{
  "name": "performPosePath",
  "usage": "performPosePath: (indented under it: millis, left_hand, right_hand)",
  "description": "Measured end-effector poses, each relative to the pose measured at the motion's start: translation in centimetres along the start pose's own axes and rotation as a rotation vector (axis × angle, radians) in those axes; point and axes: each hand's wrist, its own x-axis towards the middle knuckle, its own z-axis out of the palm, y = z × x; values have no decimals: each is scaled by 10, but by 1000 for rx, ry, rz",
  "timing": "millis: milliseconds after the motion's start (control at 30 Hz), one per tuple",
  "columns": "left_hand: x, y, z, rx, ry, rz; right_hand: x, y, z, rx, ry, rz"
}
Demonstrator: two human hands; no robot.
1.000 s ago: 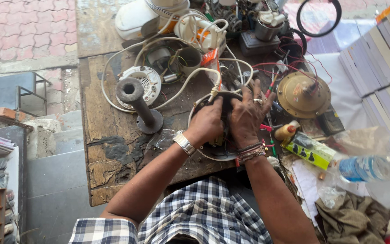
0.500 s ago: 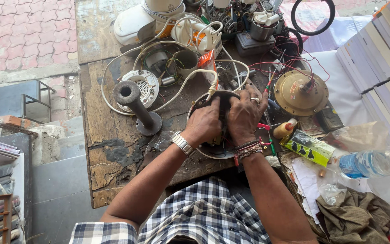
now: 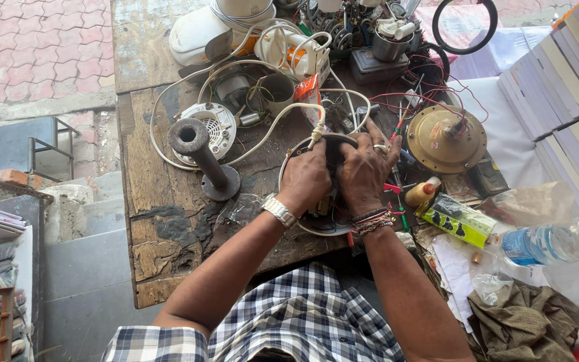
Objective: The person works on the internal wiring of a white cylindrical appliance, likely a mixer or grinder, using both hands to adjust and connect wires inside the housing. The workspace is cluttered with tools, spare parts, and other disassembled appliances.
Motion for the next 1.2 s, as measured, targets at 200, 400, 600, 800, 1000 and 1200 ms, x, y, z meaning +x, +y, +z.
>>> performPosePath:
  millis: [200,400,600,800,1000,1200]
  left_hand:
    - [-1,1,4,45,58,20]
    - [-1,1,0,67,36,35]
    - [-10,-6,0,1,97,91]
    - [-9,-5,-1,-47,53,37]
    - [-9,-7,1,-50,101,67]
    - [-5,-8,8,-31,6,-21]
  right_hand:
    - [-3,3,6,-5,14,1]
    - [-2,0,8,-64,100,-33]
    - [-7,-6,2,-14,131,-51]
    - [-6,-5,0,56,112,-23]
    - [-6,7,-5,521,287,-27]
    - [-13,8,-4,583,411,149]
